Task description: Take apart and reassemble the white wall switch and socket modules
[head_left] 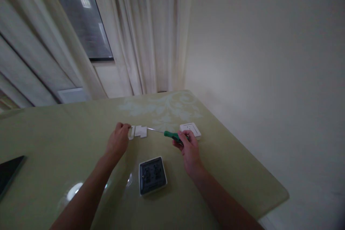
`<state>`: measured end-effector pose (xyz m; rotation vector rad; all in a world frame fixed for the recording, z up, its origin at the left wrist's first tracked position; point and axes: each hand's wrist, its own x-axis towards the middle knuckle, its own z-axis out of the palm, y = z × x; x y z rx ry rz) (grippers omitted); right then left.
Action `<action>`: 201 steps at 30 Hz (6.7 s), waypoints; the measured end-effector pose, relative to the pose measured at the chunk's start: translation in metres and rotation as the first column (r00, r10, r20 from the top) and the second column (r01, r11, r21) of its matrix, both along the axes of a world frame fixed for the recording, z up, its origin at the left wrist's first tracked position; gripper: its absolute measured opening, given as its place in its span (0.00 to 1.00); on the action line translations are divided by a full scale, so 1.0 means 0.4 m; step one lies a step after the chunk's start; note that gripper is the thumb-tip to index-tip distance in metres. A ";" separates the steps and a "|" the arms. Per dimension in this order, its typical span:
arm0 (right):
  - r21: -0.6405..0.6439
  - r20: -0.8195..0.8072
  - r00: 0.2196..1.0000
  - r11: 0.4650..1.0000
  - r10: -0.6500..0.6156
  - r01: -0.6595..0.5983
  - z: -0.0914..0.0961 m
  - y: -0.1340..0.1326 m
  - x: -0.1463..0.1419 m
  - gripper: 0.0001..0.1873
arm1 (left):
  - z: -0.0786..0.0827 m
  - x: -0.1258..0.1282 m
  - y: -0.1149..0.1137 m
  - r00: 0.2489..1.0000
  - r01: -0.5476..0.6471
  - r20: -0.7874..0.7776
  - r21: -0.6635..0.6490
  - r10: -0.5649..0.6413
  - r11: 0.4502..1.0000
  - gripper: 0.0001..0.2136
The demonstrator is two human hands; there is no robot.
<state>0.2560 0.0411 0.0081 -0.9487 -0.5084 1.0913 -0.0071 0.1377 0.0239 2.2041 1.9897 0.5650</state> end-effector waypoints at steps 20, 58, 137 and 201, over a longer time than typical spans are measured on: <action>-0.331 0.775 0.164 0.614 0.610 -0.716 0.065 -0.064 0.085 0.53 | -0.036 0.045 -0.306 0.825 0.361 0.447 0.054 -0.346 0.931 0.15; -0.379 0.885 -0.058 0.642 0.463 -0.666 0.043 -0.073 0.044 0.45 | -0.065 0.021 -0.340 0.815 0.570 0.184 -0.086 -0.549 0.817 0.38; -0.210 0.830 0.386 0.867 0.403 -0.453 -0.005 -0.050 0.030 0.19 | -0.031 0.065 -0.324 0.572 0.632 0.374 0.366 -0.730 0.683 0.12; -0.200 0.838 0.379 0.866 0.394 -0.458 -0.002 -0.048 0.025 0.18 | -0.048 0.085 -0.362 0.621 0.716 0.177 0.269 -0.764 0.644 0.12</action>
